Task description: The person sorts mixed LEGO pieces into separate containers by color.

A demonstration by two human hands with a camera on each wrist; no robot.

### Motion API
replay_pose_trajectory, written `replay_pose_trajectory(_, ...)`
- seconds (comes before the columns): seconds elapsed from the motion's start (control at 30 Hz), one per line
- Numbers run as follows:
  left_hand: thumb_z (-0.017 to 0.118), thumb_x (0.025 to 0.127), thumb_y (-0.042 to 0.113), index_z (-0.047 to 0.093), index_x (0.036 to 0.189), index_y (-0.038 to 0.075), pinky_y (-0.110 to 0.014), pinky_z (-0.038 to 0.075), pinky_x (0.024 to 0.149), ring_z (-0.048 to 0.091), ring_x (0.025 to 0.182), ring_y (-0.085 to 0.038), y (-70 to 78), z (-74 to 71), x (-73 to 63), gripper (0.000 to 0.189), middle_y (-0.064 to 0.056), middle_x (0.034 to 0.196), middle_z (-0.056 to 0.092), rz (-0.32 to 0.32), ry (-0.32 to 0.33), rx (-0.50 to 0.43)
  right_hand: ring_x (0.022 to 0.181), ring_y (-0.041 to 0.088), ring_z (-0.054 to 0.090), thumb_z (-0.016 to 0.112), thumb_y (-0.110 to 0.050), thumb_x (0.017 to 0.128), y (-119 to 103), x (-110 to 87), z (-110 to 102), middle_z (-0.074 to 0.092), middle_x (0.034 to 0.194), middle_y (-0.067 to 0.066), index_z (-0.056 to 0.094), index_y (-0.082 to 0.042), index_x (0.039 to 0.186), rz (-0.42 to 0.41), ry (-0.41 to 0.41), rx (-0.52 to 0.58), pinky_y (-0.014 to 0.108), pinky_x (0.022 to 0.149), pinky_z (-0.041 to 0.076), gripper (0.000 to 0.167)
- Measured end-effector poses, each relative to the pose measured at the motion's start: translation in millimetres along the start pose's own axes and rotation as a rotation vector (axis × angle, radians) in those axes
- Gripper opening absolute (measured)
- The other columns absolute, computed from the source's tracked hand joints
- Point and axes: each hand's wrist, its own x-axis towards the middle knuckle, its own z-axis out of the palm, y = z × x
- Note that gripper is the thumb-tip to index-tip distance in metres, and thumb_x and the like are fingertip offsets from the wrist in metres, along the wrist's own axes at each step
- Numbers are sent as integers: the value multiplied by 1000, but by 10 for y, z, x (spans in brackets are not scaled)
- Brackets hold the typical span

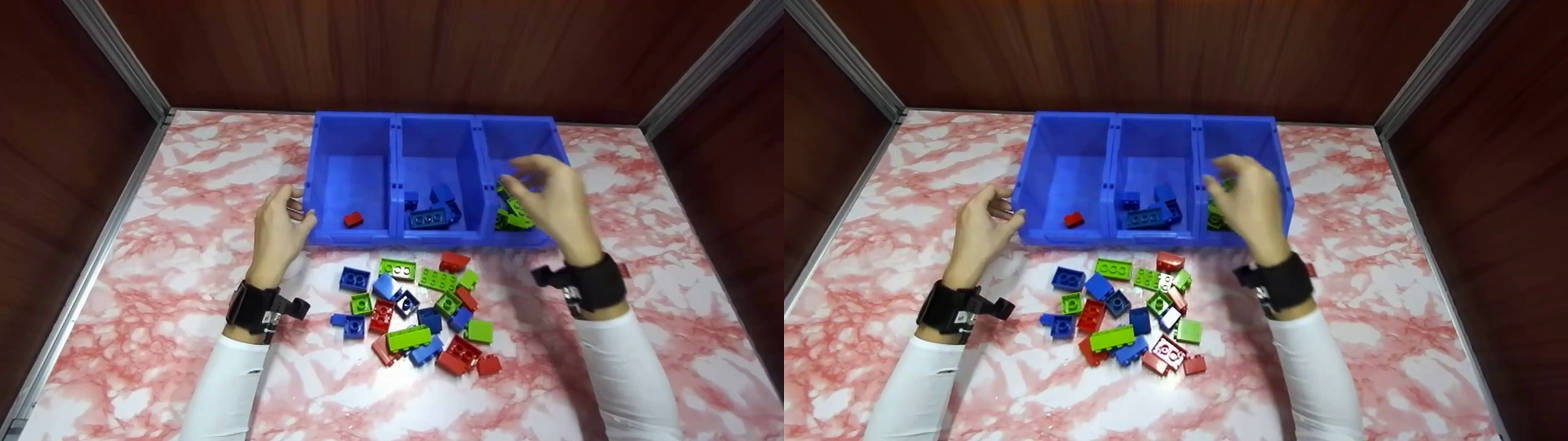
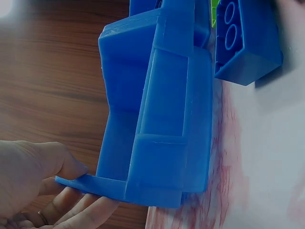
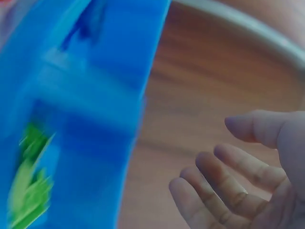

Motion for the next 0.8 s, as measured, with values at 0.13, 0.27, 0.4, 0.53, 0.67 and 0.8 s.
replay_pose_trajectory(0.13, 71, 89, 0, 64, 119, -5, -46, 62, 91, 72, 98, -37, 3, 11, 11, 31, -23, 111, 69, -4, -10, -4, 94, 41, 76, 78, -15, 93, 308, -132, -137, 78, 112, 24, 75, 0, 123, 128, 148, -71, 13, 76, 46, 33)
replay_pose_trajectory(0.27, 71, 89, 0, 64, 119, -6, -46, 62, 91, 72, 98, -36, 4, 13, 20, 31, -22, 111, 69, -4, -8, -2, 88, 23, 77, 78, -18, 92, 564, -236, -240, 79, 113, 20, 74, -4, 127, 234, 227, -139, 22, 79, 49, 37)
replay_pose_trajectory(0.4, 71, 89, 1, 65, 118, -6, -46, 62, 91, 72, 97, -36, -2, 14, 18, 31, -22, 110, 70, 5, 1, 3, 78, -11, 60, 77, -23, 92, 769, -318, -300, 79, 114, 18, 73, -7, 131, 329, 215, -106, 8, 73, 44, 41)
replay_pose_trajectory(0.53, 72, 88, 1, 65, 118, -6, -46, 62, 90, 72, 97, -36, -4, 19, 9, 31, -22, 110, 70, 11, 6, 7, 73, -21, 54, 76, -20, 93, 919, -384, -304, 79, 113, 23, 74, -5, 129, 363, 206, -29, 0, 65, 44, 39)
replay_pose_trajectory(0.67, 72, 88, 0, 65, 118, -5, -45, 62, 90, 72, 97, -36, -2, 18, 4, 31, -22, 111, 70, 2, 7, 7, 68, -20, 57, 77, -16, 92, 985, -415, -294, 79, 106, 22, 80, -4, 118, 347, 216, -3, 1, 61, 47, 28)
replay_pose_trajectory(0.8, 72, 89, 1, 65, 118, -5, -46, 61, 90, 72, 97, -36, -15, 14, -5, 30, -22, 110, 70, -7, 11, 9, 66, -17, 60, 78, -15, 92, 994, -411, -287, 80, 95, 5, 82, -4, 111, 355, 222, 19, 3, 60, 50, 23)
